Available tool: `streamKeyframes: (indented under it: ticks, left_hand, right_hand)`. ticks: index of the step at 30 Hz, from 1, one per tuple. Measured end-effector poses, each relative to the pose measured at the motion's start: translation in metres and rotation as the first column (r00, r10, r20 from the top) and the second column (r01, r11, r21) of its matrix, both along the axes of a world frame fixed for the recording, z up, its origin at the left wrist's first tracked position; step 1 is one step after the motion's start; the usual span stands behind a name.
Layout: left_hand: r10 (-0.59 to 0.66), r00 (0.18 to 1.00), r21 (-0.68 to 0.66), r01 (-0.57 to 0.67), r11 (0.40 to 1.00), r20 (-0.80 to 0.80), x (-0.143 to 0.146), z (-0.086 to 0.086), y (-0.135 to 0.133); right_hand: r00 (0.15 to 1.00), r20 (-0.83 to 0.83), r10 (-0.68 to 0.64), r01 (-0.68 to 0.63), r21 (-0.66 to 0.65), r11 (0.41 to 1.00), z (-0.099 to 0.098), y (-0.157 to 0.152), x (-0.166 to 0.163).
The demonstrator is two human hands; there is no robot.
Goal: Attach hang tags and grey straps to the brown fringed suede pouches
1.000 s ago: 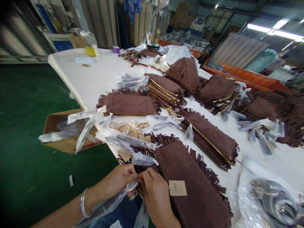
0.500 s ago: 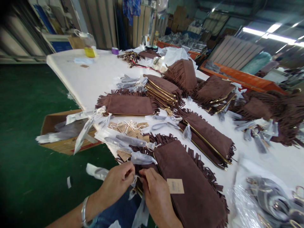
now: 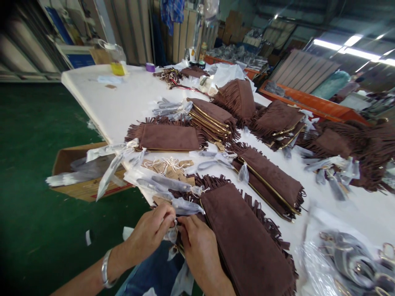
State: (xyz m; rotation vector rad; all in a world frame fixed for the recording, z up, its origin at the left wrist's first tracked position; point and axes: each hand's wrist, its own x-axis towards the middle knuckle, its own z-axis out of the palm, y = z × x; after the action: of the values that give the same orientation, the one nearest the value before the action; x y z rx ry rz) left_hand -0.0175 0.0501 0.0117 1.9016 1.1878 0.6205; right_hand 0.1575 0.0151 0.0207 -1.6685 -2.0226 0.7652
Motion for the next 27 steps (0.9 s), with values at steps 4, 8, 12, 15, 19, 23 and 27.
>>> streamKeyframes:
  ticks: [4,8,12,15,19,23,27]
  left_hand:
    - [0.024,0.99,-0.084,-0.012,0.996,0.139,0.002,0.002,0.011]
    - [0.055,0.965,-0.173,-0.01,0.985,0.258,0.004,0.001,0.017]
    - [0.074,0.942,-0.216,-0.001,0.976,0.327,0.005,0.0,0.018]
    - [0.083,0.937,-0.23,-0.003,0.973,0.34,0.005,-0.003,0.02]
    - [0.278,0.897,-0.285,-0.182,0.941,0.344,0.003,-0.007,0.018]
    - [0.467,0.844,-0.227,-0.416,0.881,0.266,-0.002,-0.009,-0.001]
    - [0.285,0.941,-0.267,-0.232,0.935,0.182,0.002,-0.012,-0.016]
  right_hand:
    - [1.0,0.003,-0.009,0.009,-0.081,0.997,0.002,0.007,-0.004]
    - [0.997,-0.052,-0.058,0.05,-0.142,0.989,-0.001,0.009,-0.001]
    - [0.993,-0.085,-0.083,0.067,-0.177,0.982,-0.001,0.009,-0.001]
    - [0.993,-0.084,-0.081,0.065,-0.171,0.983,-0.001,0.01,-0.001]
    - [0.978,-0.17,-0.125,0.093,-0.185,0.978,-0.003,0.01,0.002]
    - [0.932,-0.289,-0.218,0.142,-0.263,0.954,-0.007,0.01,0.007]
    - [0.886,-0.378,-0.267,0.138,-0.335,0.932,-0.005,0.013,0.01]
